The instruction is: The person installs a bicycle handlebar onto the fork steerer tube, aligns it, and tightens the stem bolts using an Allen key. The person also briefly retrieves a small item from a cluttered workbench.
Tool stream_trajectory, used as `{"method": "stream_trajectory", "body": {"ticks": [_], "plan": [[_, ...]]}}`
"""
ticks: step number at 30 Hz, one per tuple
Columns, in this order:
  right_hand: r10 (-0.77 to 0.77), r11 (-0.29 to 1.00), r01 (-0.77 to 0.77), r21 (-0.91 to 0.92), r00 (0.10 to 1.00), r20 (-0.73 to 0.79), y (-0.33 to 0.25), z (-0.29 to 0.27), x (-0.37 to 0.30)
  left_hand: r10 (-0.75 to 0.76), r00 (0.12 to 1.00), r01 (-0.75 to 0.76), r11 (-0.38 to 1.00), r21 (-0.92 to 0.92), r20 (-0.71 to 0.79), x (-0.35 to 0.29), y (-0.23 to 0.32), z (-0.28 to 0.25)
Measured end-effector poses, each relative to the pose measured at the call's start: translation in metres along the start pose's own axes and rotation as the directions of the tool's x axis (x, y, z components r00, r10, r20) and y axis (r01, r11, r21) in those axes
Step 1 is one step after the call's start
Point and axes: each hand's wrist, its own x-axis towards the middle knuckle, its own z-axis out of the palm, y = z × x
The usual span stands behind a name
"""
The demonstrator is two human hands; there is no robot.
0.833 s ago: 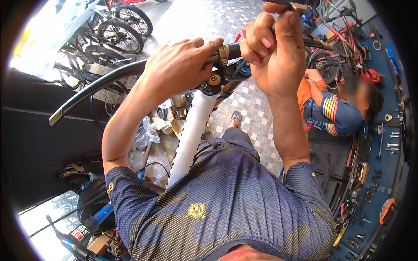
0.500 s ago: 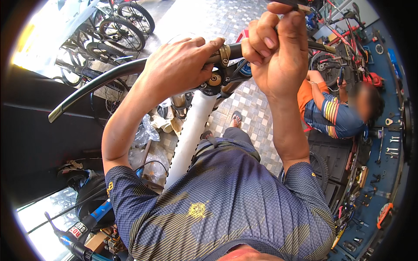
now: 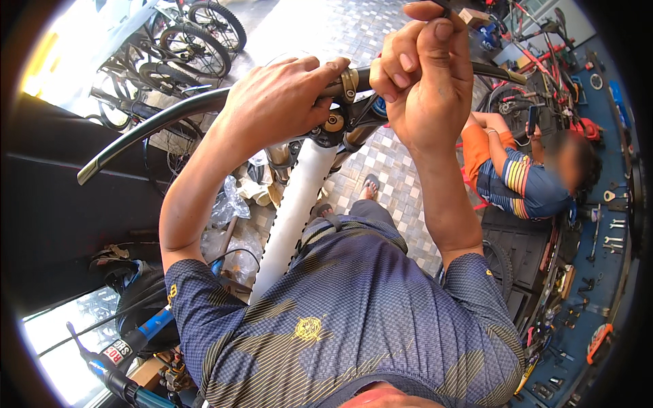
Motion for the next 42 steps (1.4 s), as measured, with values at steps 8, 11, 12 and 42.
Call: {"method": "stream_trajectory", "body": {"ticks": [8,11,12,42], "plan": [[-0.064,0.995,0.072,-0.073,0.992,0.106,0.0,-0.002,0.004,0.019,1.0,-0.019,1.0,-0.018,-0.013,0.0,0.001,-0.002],[-0.165,0.877,0.276,-0.394,0.942,0.293,-0.011,0.002,0.01,0.036,0.999,-0.036,0.999,-0.021,-0.025,0.0,0.0,-0.002],[-0.187,0.825,0.345,-0.448,0.914,0.359,-0.014,0.003,0.012,0.037,0.999,-0.038,0.999,-0.022,-0.026,0.0,0.0,-0.002],[-0.567,0.276,0.699,-0.659,0.672,0.476,-0.031,0.049,0.017,0.078,0.987,-0.112,0.962,-0.248,-0.141,-0.002,-0.016,0.02]]}}
